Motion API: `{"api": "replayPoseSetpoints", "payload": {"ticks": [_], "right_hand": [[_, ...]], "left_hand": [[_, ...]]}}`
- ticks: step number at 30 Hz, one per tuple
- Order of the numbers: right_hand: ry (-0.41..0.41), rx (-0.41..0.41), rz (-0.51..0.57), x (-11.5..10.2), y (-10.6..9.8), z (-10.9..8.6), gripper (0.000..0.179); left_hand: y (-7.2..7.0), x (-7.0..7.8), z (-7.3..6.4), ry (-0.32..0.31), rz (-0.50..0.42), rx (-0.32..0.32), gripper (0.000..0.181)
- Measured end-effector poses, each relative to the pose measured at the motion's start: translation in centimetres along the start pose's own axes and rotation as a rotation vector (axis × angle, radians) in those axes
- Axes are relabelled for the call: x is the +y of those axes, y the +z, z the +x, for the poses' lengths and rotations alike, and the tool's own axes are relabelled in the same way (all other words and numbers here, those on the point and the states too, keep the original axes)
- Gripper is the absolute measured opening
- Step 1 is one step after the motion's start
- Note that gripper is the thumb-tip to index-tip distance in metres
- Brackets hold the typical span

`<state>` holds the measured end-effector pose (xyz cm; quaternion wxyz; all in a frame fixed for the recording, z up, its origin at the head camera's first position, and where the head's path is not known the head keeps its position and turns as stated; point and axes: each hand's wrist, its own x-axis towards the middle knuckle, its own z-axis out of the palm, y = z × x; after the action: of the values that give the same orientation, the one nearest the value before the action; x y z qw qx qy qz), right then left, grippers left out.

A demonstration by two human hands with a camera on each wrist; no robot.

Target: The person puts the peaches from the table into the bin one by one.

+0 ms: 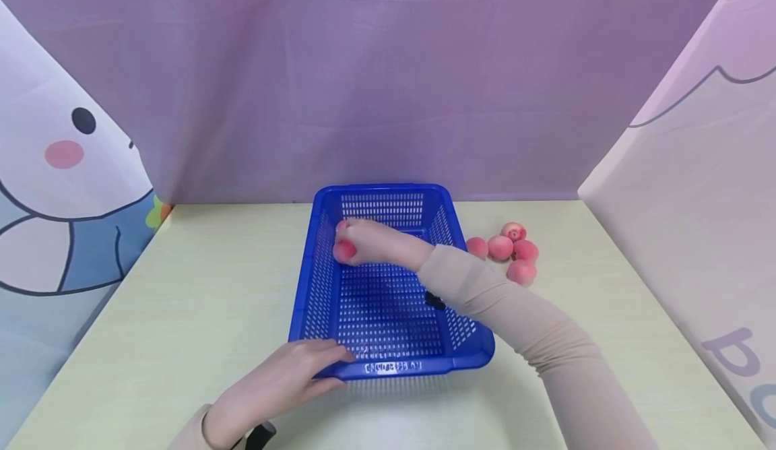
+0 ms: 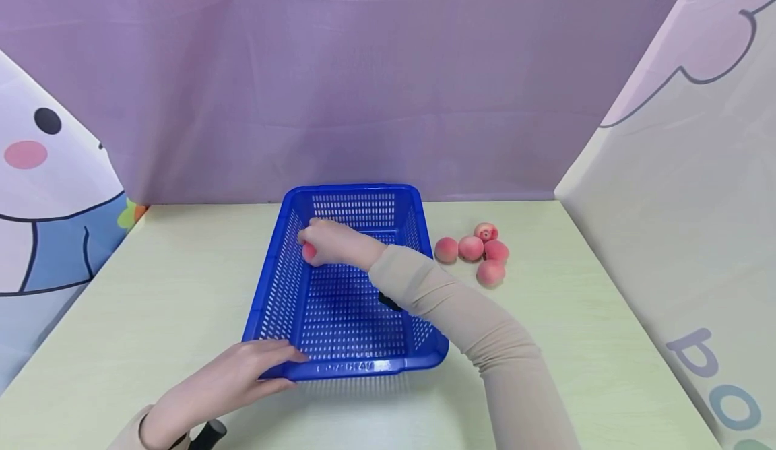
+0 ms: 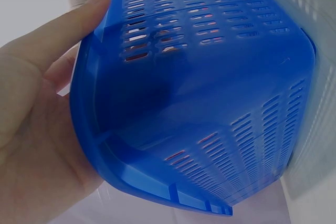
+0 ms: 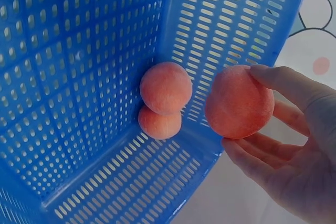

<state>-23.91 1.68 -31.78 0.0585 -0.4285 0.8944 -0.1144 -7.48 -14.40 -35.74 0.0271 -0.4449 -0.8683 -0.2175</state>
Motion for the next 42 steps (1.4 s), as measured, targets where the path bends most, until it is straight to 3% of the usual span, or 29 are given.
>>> {"api": "replayPoseSetpoints", "payload": {"ticks": [19,30,42], "right_hand": [[0.006,-0.070,-0.073,-0.4,1.8,1.0,0.032],[0.007,-0.066,-0.089,-0.3,3.2,1.2,0.034],[-0.041,-0.034,-0.124,-0.2,4.4,1.1,0.034]], "left_hand": [[-0.1,0.0,0.1,-0.032,-0.001,-0.021,0.021],[-0.2,0.1,0.1,-0.049,-0.018,-0.051,0.020],[0.0,-0.1,0.0,0.003,0.006,0.005,0.020]]}}
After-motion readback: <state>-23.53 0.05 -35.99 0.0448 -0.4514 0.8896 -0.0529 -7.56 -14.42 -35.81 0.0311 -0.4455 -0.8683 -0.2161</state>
